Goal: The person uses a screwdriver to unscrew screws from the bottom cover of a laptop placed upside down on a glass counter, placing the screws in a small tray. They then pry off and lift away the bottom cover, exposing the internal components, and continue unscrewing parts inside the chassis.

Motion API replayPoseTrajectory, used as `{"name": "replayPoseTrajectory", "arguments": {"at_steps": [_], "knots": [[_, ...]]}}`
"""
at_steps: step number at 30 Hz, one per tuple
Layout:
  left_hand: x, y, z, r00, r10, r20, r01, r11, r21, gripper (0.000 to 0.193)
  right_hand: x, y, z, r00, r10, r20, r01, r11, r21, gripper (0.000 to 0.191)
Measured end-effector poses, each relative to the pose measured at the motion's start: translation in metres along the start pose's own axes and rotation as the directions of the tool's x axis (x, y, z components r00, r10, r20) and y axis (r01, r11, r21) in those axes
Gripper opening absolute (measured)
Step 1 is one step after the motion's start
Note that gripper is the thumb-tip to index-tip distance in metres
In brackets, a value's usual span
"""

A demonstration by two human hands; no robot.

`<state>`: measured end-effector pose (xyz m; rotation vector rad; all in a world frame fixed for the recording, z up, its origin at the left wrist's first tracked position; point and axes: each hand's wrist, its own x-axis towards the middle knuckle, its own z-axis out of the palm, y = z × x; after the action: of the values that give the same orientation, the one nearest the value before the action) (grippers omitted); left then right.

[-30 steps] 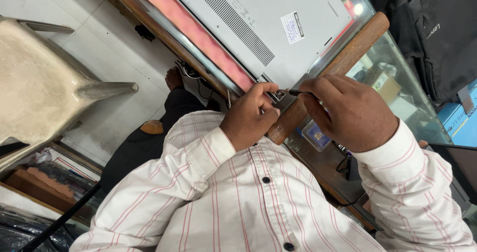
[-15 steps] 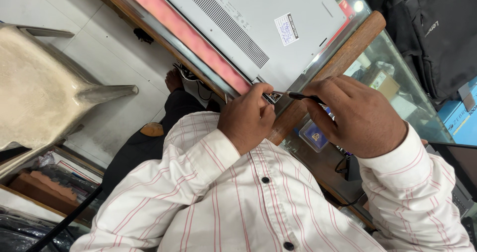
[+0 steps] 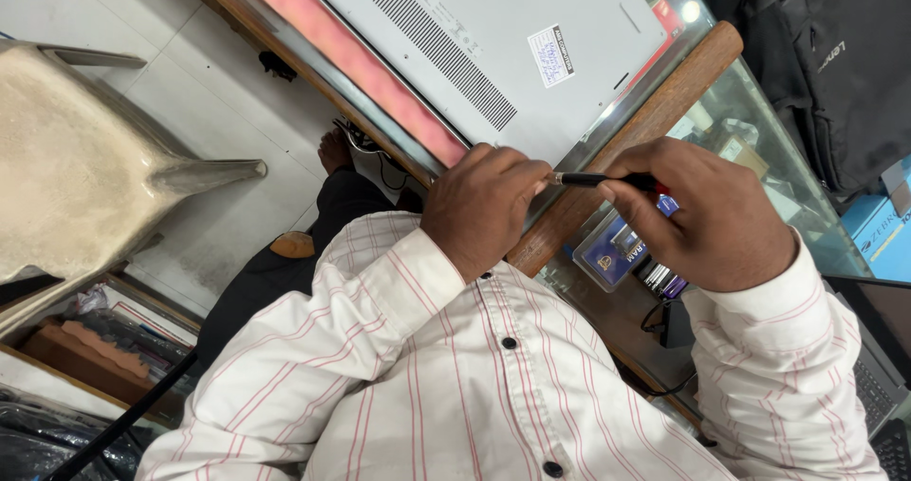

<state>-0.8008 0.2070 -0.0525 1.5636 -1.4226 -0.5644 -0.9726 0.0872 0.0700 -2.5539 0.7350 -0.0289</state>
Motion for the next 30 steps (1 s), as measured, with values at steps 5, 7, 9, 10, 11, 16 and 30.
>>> {"name": "replayPoseTrajectory", "arguments": {"at_steps": [5,7,9,10,11,16,30], "knots": [[0.006,0.007,-0.01,0.991,0.051,0.122,-0.037,0.993,-0.111,0.023,-0.012,0.009,-0.011,0.998,0.065,-0.017,-0.062,0.988,0.144,0.022],[0.01,0.013,-0.012,0.986,0.091,0.139,-0.069,0.986,-0.155,0.025,-0.015,0.01,-0.013,0.994,0.111,-0.002,-0.109,0.98,0.164,0.023],[0.013,0.016,-0.015,0.981,0.132,0.14,-0.11,0.982,-0.155,0.022,-0.017,0.01,-0.013,0.991,0.131,0.0,-0.129,0.977,0.168,0.023],[0.014,0.018,-0.016,0.981,0.142,0.13,-0.129,0.986,-0.105,0.019,-0.018,0.009,-0.012,0.991,0.134,-0.008,-0.131,0.978,0.162,0.022],[0.014,0.019,-0.017,0.981,0.154,0.12,-0.148,0.987,-0.055,0.016,-0.019,0.007,-0.011,0.991,0.137,-0.016,-0.132,0.979,0.156,0.022],[0.019,0.023,-0.019,0.966,0.247,0.077,-0.253,0.964,0.081,0.018,-0.026,-0.007,-0.008,0.943,0.325,-0.07,-0.278,0.887,0.368,0.017],[0.005,0.007,-0.024,0.994,-0.074,0.085,0.09,0.976,-0.197,0.041,-0.023,-0.01,-0.009,0.957,0.268,-0.111,-0.237,0.944,0.23,0.02]]}}
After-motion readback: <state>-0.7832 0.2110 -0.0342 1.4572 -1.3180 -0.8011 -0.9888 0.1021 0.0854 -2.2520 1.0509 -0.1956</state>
